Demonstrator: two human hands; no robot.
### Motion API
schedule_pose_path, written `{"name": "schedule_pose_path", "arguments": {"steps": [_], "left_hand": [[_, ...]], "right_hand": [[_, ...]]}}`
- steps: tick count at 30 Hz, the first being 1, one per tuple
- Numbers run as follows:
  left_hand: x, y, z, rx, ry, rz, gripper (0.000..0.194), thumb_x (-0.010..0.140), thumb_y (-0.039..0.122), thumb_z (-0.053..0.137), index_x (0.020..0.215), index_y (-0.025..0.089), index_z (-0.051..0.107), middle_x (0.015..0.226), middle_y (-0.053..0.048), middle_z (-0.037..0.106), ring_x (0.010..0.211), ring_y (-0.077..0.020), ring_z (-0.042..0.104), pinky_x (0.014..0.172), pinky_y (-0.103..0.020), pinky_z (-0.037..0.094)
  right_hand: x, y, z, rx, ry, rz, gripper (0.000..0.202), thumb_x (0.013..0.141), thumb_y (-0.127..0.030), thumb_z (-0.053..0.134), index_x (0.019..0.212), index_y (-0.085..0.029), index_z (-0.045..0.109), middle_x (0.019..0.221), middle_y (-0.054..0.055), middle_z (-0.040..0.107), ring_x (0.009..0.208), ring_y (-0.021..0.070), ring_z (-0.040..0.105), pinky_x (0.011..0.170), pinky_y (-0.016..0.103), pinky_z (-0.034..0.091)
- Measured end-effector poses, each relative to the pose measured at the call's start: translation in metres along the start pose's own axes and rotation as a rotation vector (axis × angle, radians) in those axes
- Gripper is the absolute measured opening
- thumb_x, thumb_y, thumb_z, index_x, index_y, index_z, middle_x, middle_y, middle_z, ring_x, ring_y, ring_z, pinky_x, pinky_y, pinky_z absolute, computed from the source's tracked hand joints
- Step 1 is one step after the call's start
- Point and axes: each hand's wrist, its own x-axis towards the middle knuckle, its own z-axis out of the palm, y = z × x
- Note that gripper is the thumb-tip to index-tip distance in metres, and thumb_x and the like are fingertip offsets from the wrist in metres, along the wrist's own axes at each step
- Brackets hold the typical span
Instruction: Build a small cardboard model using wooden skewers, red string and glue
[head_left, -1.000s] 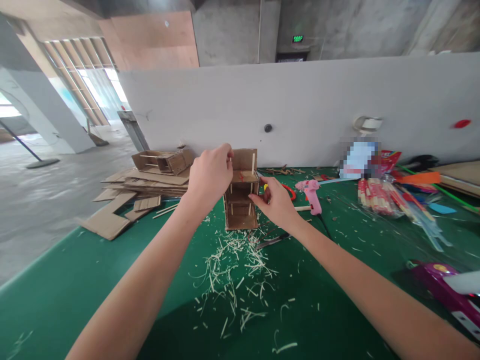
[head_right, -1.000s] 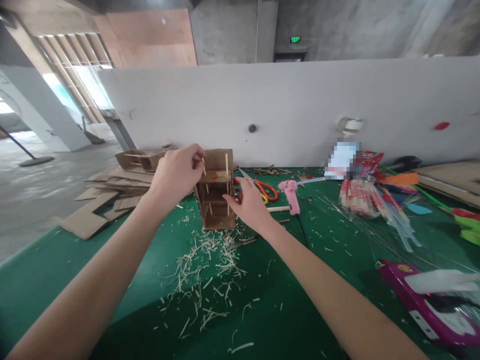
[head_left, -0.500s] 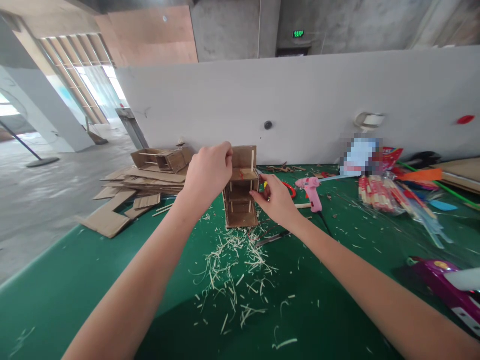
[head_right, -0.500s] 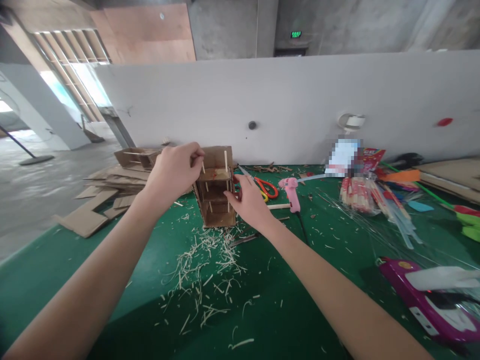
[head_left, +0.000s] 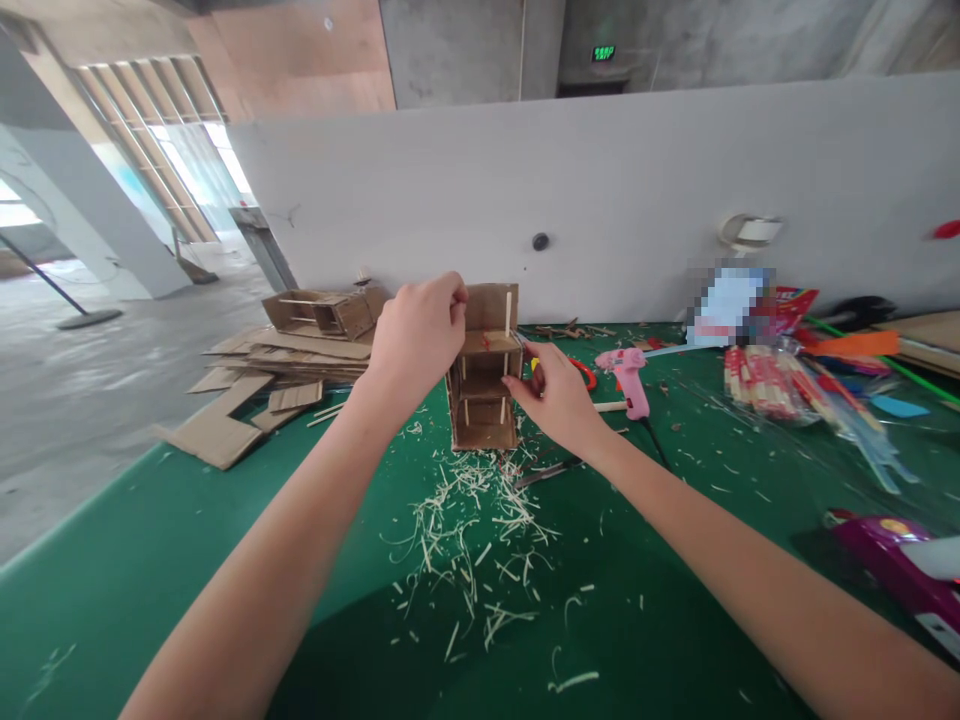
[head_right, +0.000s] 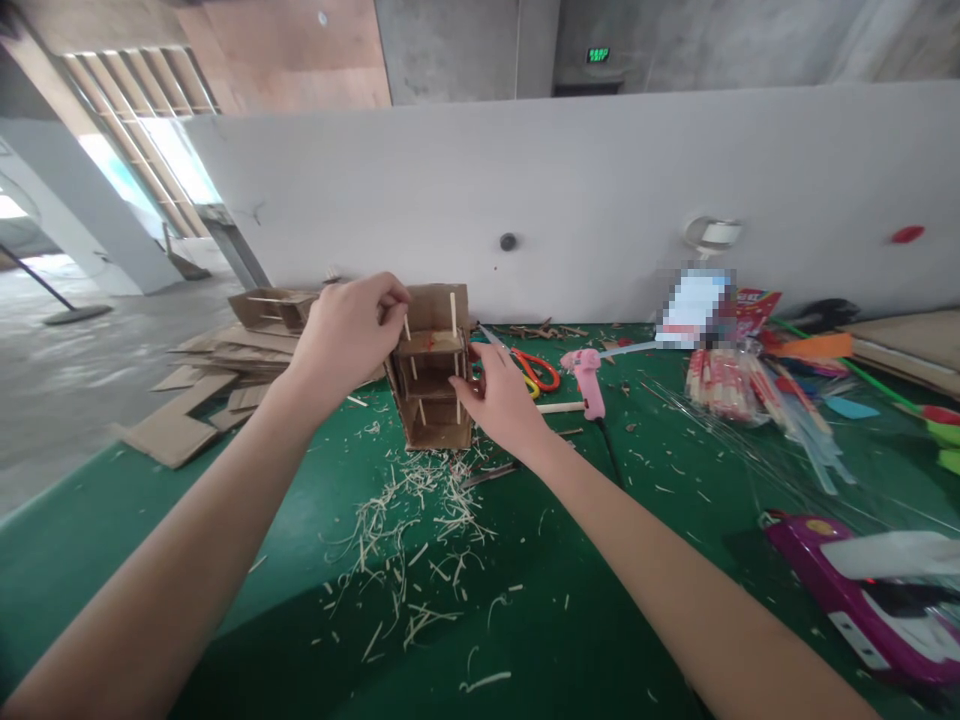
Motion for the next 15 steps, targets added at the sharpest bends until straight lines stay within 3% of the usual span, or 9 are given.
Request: {"name": "schedule_pose_path", "arguments": {"steps": [4, 15], "left_hand": [[-0.0007, -0.0001, 0.0002, 0.009, 0.001, 0.006, 0.026, 0.086, 0.018, 0.042, 0.096, 0.021, 0.065, 0.086, -0.005, 0.071, 0.081, -0.0222, 0.064, 0.074, -0.037, 0.046], [-0.0016, -0.0001, -0.0011, 0.008, -0.011, 0.033, 0.026, 0.086, 0.018, 0.042, 0.097, 0.022, 0.064, 0.087, -0.004, 0.071, 0.08, -0.02, 0.063, 0.073, -0.034, 0.045]], "right_hand": [[-0.0005, -0.002, -0.0011, 0.007, -0.016, -0.012, 0.033, 0.085, -0.027, 0.059, 0.115, -0.016, 0.05, 0.107, 0.012, 0.06, 0.078, 0.0199, 0.062, 0.068, 0.04, 0.052], [-0.0036, -0.0015, -0.0008, 0.024, -0.035, 0.021, 0.036, 0.085, -0.028, 0.059, 0.118, -0.019, 0.047, 0.099, 0.009, 0.059, 0.072, 0.0191, 0.059, 0.067, 0.041, 0.052]]}}
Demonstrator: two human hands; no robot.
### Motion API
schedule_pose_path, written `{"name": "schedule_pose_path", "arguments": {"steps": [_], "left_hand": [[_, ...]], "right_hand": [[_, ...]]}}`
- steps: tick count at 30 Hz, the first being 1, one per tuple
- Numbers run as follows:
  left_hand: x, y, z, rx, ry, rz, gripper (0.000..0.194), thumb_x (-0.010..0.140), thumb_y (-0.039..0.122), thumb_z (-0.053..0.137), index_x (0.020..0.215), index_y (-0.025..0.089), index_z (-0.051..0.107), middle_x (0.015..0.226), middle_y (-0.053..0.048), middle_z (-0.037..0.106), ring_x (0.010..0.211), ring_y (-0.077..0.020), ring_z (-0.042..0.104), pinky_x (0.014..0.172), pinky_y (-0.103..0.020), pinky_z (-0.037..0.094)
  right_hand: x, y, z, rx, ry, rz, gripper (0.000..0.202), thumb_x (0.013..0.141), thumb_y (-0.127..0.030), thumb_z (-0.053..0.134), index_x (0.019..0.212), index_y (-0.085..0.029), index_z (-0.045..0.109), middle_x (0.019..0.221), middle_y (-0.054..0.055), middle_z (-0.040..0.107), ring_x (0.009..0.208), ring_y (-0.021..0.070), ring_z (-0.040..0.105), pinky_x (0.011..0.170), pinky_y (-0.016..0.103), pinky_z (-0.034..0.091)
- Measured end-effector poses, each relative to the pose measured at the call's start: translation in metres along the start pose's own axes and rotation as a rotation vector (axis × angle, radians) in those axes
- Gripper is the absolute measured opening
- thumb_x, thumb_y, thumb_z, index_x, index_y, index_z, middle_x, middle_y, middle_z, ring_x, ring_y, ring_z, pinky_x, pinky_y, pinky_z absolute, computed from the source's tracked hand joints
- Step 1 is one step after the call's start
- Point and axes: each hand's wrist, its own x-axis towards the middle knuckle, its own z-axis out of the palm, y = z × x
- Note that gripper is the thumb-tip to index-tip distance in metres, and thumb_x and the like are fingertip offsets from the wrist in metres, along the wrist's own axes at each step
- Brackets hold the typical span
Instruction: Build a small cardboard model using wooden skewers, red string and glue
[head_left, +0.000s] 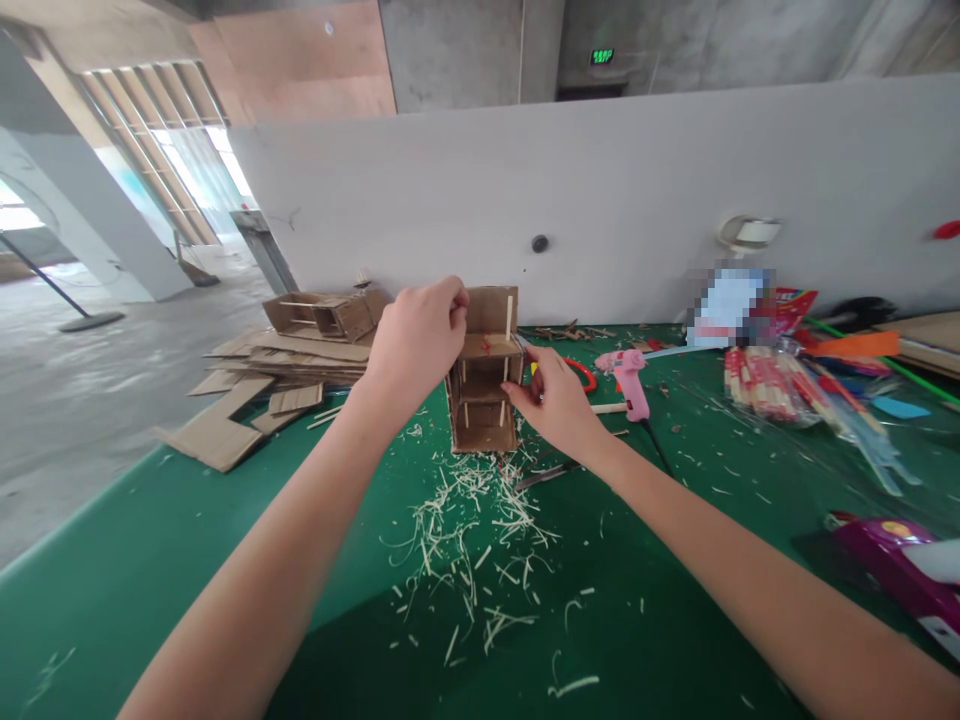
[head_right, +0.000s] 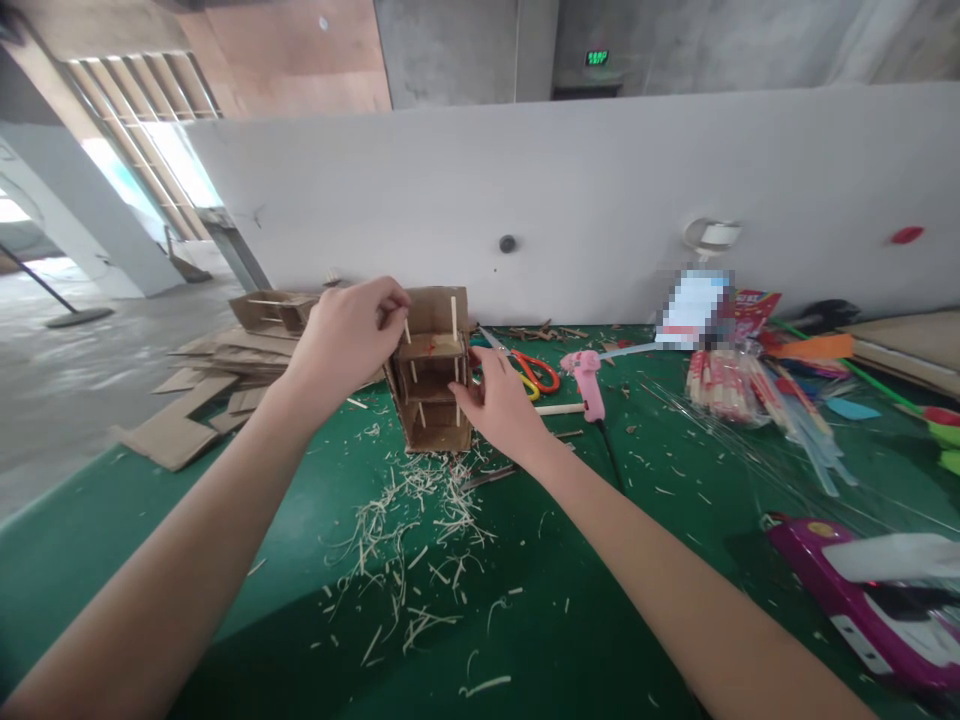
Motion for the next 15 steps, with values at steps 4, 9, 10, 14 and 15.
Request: {"name": "schedule_pose_path", "arguments": {"steps": [4, 9, 10, 14, 15], "left_hand": [[-0.0002, 0.0004, -0.0022, -0.007, -0.016, 0.001, 0.024, 0.086, 0.019, 0.043, 0.097, 0.022, 0.064, 0.086, -0.004, 0.071, 0.079, -0.0203, 0.063, 0.071, -0.034, 0.044], [-0.0008, 0.0009, -0.0053, -0.037, -0.029, -0.002, 0.023, 0.085, 0.018, 0.044, 0.096, 0.021, 0.064, 0.087, -0.005, 0.071, 0.082, -0.0207, 0.064, 0.071, -0.034, 0.045], [-0.0009, 0.0009, -0.0055, -0.034, -0.029, -0.004, 0.023, 0.085, 0.017, 0.044, 0.096, 0.021, 0.064, 0.087, -0.005, 0.071, 0.082, -0.0209, 0.065, 0.07, -0.034, 0.045], [-0.0011, 0.0009, -0.0045, 0.0, -0.014, -0.003, 0.023, 0.085, 0.017, 0.043, 0.095, 0.02, 0.064, 0.087, -0.005, 0.072, 0.081, -0.0215, 0.065, 0.069, -0.034, 0.044], [-0.001, 0.0009, -0.004, 0.004, -0.011, -0.003, 0.023, 0.085, 0.017, 0.043, 0.095, 0.02, 0.064, 0.088, -0.005, 0.072, 0.081, -0.0214, 0.065, 0.069, -0.034, 0.044]], "right_hand": [[-0.0033, -0.0006, 0.0013, 0.01, 0.001, 0.017, 0.036, 0.087, -0.031, 0.058, 0.117, -0.019, 0.044, 0.098, 0.008, 0.059, 0.066, 0.0167, 0.057, 0.062, 0.039, 0.052], [-0.0042, -0.002, -0.0008, -0.005, -0.027, 0.002, 0.036, 0.088, -0.034, 0.057, 0.117, -0.018, 0.044, 0.099, 0.009, 0.058, 0.063, 0.0149, 0.055, 0.062, 0.038, 0.05], [-0.0039, -0.0021, -0.0015, -0.002, -0.029, 0.001, 0.036, 0.088, -0.035, 0.056, 0.117, -0.018, 0.044, 0.099, 0.009, 0.058, 0.063, 0.0149, 0.055, 0.062, 0.038, 0.05], [-0.0024, -0.0008, -0.0031, 0.022, -0.041, 0.007, 0.037, 0.088, -0.036, 0.056, 0.119, -0.018, 0.044, 0.102, 0.009, 0.058, 0.069, 0.0167, 0.057, 0.062, 0.037, 0.051], [-0.0021, -0.0002, -0.0032, 0.026, -0.043, 0.011, 0.037, 0.088, -0.036, 0.056, 0.118, -0.019, 0.044, 0.102, 0.009, 0.058, 0.068, 0.0162, 0.056, 0.061, 0.037, 0.051]]}}
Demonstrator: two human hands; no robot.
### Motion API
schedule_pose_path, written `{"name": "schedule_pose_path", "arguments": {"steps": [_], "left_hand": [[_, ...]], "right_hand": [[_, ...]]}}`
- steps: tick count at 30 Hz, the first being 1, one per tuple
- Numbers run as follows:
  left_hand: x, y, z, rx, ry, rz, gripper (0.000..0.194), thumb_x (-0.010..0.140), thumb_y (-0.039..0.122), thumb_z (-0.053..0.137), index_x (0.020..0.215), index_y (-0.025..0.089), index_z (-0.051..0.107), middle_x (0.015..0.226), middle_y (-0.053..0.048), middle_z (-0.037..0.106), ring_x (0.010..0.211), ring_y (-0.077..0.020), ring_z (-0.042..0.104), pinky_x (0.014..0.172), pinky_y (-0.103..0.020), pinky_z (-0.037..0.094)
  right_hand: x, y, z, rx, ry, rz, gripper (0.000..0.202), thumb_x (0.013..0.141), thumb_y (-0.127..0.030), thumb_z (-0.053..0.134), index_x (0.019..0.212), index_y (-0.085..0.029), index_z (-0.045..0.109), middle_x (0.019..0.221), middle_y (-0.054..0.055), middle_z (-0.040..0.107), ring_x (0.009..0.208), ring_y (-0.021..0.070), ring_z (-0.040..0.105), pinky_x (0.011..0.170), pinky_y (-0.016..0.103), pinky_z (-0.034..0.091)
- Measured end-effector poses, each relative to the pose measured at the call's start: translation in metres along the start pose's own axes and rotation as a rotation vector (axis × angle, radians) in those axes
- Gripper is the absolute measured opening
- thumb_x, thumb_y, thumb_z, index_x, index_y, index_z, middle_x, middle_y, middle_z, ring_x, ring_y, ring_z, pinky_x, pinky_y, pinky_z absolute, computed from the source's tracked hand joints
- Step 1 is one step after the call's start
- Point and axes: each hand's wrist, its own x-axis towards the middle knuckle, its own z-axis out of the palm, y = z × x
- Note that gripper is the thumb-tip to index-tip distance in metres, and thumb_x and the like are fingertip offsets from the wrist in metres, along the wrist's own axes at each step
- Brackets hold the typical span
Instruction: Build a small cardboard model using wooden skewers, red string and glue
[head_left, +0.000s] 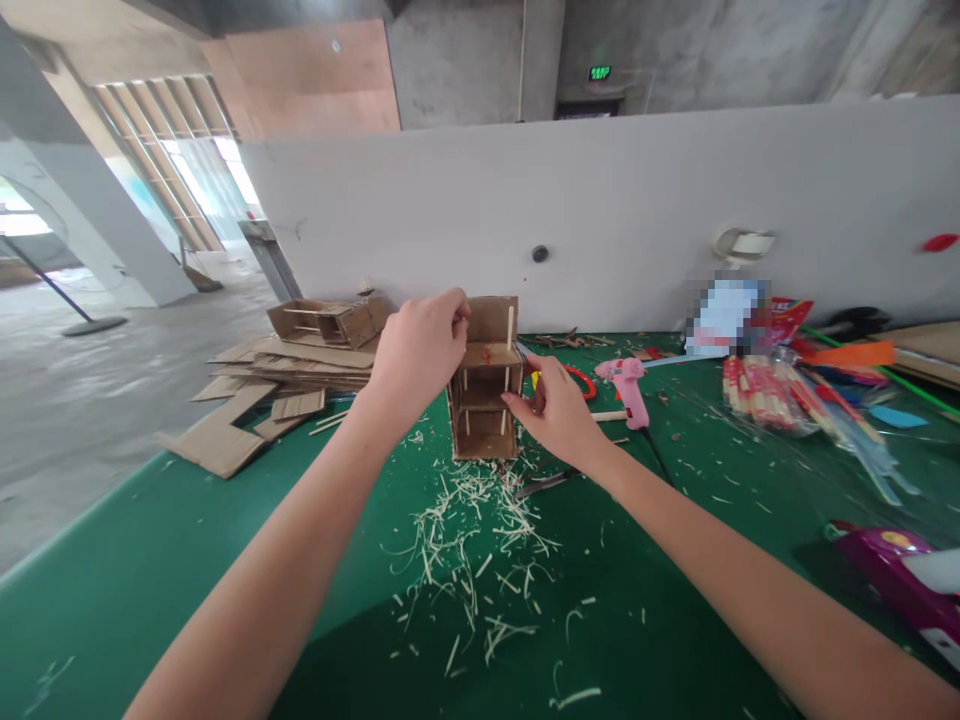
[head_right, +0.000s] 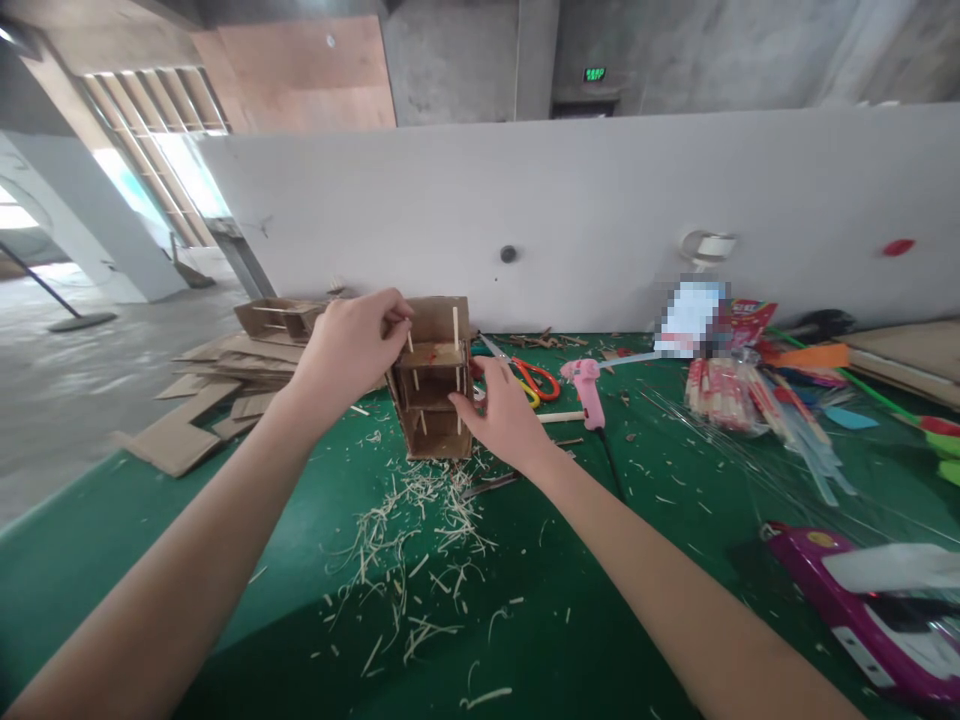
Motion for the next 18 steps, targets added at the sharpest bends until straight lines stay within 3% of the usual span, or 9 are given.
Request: {"name": "schedule_pose_path", "arguments": {"steps": [9, 18], "left_hand": [[0.0007, 0.0005, 0.0024, -0.011, 0.002, -0.01, 0.022, 0.085, 0.018, 0.043, 0.095, 0.021, 0.063, 0.089, -0.004, 0.072, 0.082, -0.0205, 0.064, 0.07, -0.034, 0.045], [-0.0001, 0.0007, 0.002, -0.027, -0.007, 0.003, 0.02, 0.085, 0.018, 0.044, 0.095, 0.021, 0.061, 0.09, -0.004, 0.072, 0.083, -0.0207, 0.065, 0.07, -0.034, 0.045]], "right_hand": [[0.0019, 0.0043, 0.0029, 0.114, -0.089, 0.113, 0.059, 0.084, -0.041, 0.06, 0.132, -0.018, 0.036, 0.112, 0.013, 0.059, 0.057, 0.014, 0.053, 0.057, 0.04, 0.053], [-0.0007, 0.0078, 0.0046, 0.223, -0.112, 0.135, 0.059, 0.084, -0.042, 0.06, 0.133, -0.021, 0.035, 0.128, 0.014, 0.055, 0.051, 0.0105, 0.051, 0.053, 0.038, 0.053]]}}
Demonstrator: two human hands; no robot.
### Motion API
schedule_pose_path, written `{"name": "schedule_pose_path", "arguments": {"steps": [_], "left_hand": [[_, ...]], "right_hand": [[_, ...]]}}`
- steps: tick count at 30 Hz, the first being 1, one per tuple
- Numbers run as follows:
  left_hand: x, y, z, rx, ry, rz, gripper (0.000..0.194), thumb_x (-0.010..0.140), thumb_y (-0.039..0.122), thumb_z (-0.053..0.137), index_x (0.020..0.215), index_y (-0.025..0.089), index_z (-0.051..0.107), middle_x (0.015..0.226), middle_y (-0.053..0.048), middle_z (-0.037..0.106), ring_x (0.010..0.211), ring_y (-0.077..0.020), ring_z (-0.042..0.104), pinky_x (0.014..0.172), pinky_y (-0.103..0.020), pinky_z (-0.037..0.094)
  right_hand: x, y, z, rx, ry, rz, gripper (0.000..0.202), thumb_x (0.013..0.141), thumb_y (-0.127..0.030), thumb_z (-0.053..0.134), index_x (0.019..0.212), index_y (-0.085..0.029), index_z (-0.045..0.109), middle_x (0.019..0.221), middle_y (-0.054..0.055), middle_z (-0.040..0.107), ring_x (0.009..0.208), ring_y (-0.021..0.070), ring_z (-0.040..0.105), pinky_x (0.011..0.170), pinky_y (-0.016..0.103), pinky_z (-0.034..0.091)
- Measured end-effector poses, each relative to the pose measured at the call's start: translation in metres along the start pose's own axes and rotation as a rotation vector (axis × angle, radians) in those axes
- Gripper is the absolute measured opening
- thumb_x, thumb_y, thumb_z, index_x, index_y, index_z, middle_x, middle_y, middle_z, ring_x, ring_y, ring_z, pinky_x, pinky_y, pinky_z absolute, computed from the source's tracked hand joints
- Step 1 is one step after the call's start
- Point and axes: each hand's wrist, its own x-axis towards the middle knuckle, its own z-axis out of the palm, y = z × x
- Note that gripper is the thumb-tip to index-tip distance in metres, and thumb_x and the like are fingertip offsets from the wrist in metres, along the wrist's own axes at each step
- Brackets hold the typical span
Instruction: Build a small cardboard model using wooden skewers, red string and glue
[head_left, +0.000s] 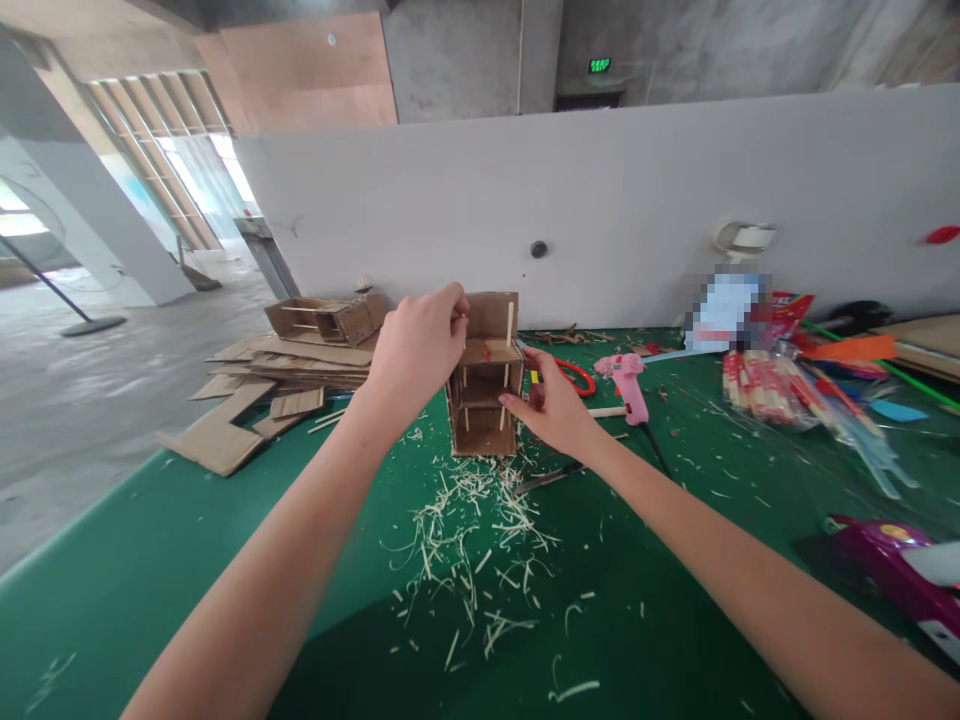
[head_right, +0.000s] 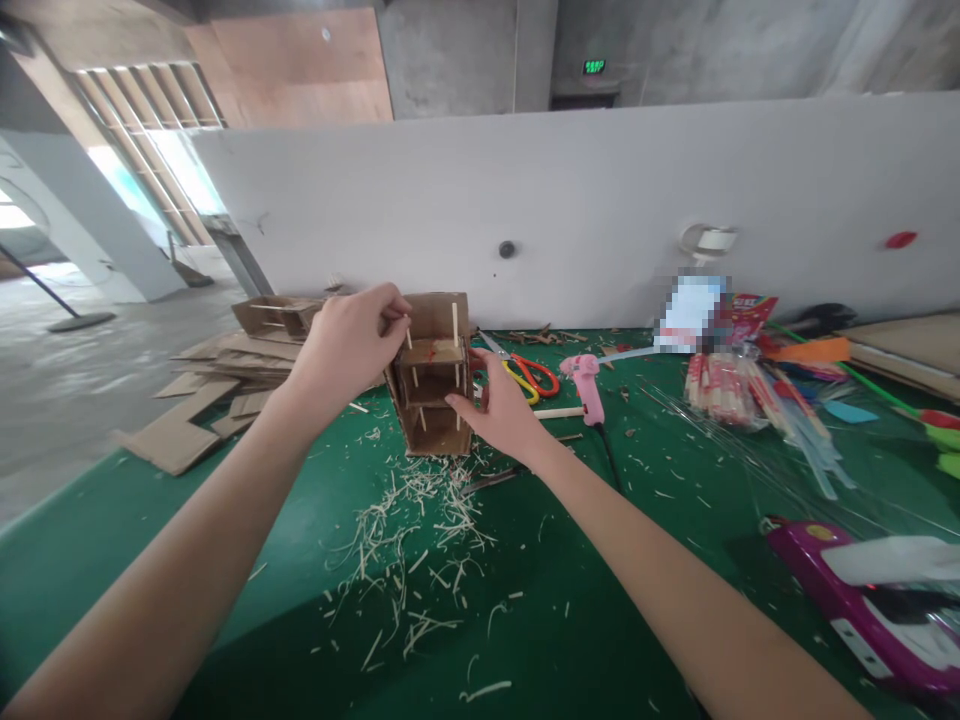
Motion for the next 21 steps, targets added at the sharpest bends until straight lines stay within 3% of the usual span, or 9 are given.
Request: {"name": "schedule_pose_path", "arguments": {"steps": [9, 21], "left_hand": [[-0.0002, 0.0005, 0.0026, -0.047, 0.0, -0.018, 0.021, 0.085, 0.018, 0.047, 0.099, 0.023, 0.061, 0.093, -0.002, 0.073, 0.088, -0.0204, 0.066, 0.073, -0.034, 0.045], [0.0, -0.0006, 0.0033, -0.047, 0.008, -0.026, 0.02, 0.084, 0.017, 0.047, 0.097, 0.022, 0.062, 0.093, -0.002, 0.073, 0.089, -0.0217, 0.066, 0.073, -0.035, 0.045]], "right_hand": [[-0.0004, 0.0061, 0.0018, 0.025, -0.004, 0.01, 0.062, 0.086, -0.043, 0.058, 0.138, -0.024, 0.03, 0.13, 0.014, 0.054, 0.048, 0.0087, 0.049, 0.048, 0.035, 0.051], [0.001, 0.0064, 0.0028, 0.06, 0.002, -0.007, 0.056, 0.09, -0.039, 0.052, 0.14, -0.028, 0.03, 0.13, 0.011, 0.052, 0.051, 0.0095, 0.046, 0.055, 0.038, 0.055]]}}
